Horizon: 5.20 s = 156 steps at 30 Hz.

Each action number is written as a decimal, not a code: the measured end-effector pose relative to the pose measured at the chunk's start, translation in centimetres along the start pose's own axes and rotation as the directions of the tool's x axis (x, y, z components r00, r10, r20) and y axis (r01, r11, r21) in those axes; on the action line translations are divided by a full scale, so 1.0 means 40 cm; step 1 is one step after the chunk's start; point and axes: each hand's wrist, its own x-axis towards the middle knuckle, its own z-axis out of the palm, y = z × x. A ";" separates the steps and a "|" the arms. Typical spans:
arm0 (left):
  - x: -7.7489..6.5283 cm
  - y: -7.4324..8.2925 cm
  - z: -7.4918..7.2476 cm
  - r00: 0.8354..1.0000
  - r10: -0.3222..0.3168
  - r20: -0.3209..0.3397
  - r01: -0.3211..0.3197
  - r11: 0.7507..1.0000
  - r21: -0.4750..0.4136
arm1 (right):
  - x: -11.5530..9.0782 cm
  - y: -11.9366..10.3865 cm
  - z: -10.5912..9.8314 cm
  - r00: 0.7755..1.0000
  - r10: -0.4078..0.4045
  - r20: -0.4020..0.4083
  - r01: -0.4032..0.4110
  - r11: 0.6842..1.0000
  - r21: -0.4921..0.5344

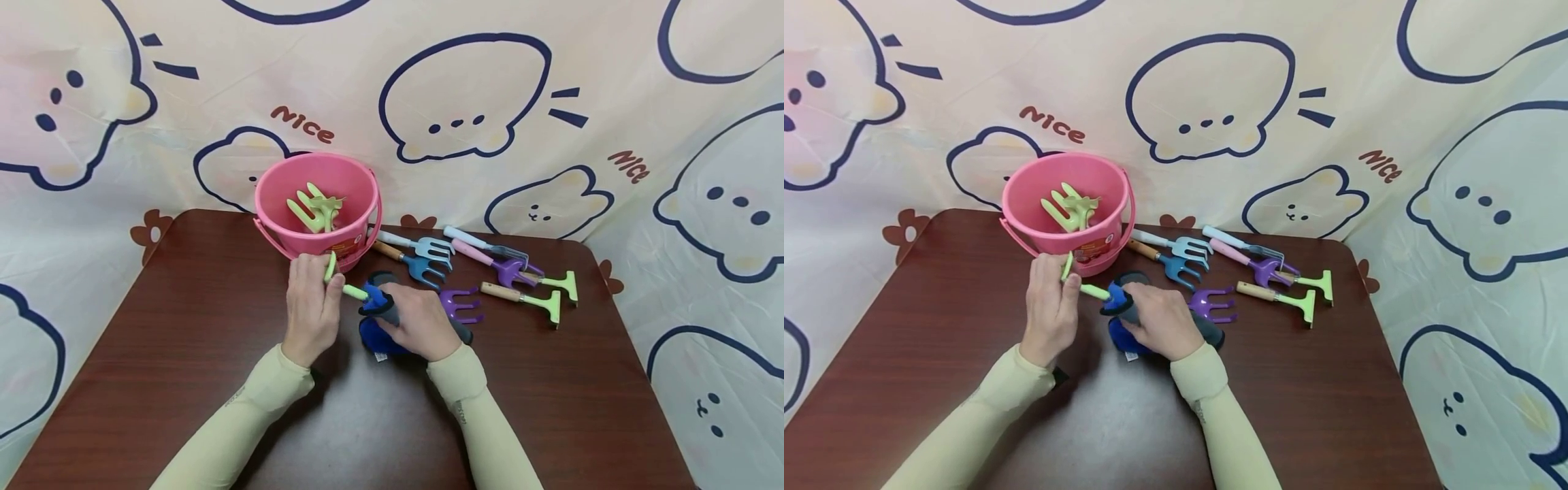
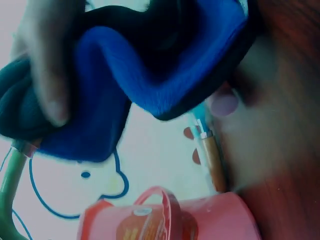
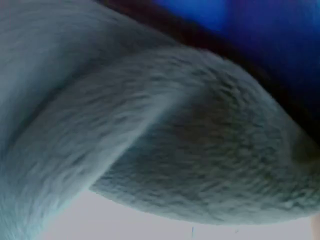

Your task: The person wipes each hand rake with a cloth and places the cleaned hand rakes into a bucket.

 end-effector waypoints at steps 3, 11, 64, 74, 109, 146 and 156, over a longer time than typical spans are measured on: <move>0.012 -0.011 -0.015 0.998 -0.060 -0.030 0.060 0.998 0.000 | -0.001 0.009 0.007 0.998 -0.029 -0.055 0.024 0.995 -0.099; 0.028 -0.021 -0.030 0.994 -0.100 -0.033 0.100 0.995 -0.009 | -0.006 0.024 0.000 0.998 0.056 -0.013 -0.055 0.998 0.036; 0.107 -0.180 -0.144 0.913 -0.242 -0.328 0.236 0.970 -0.059 | -0.037 0.041 -0.057 0.913 0.396 -0.094 -0.319 0.840 0.439; 0.095 -0.176 -0.115 0.993 -0.119 -0.004 0.118 0.976 0.184 | -0.032 0.041 -0.056 0.925 0.367 -0.096 -0.298 0.859 0.416; 0.043 -0.062 -0.043 0.758 -0.020 0.651 0.193 0.961 -0.196 | -0.006 0.006 -0.032 0.958 0.145 0.249 -0.258 0.815 0.519; 0.113 -0.061 -0.206 0.909 -0.175 0.378 0.274 0.935 -0.226 | -0.047 0.155 -0.022 0.866 0.491 -0.094 -0.498 0.865 -0.062; 0.112 -0.052 -0.195 0.912 -0.031 0.408 0.072 0.994 -0.086 | -0.049 0.124 -0.131 0.812 0.522 -0.262 -0.315 0.769 0.556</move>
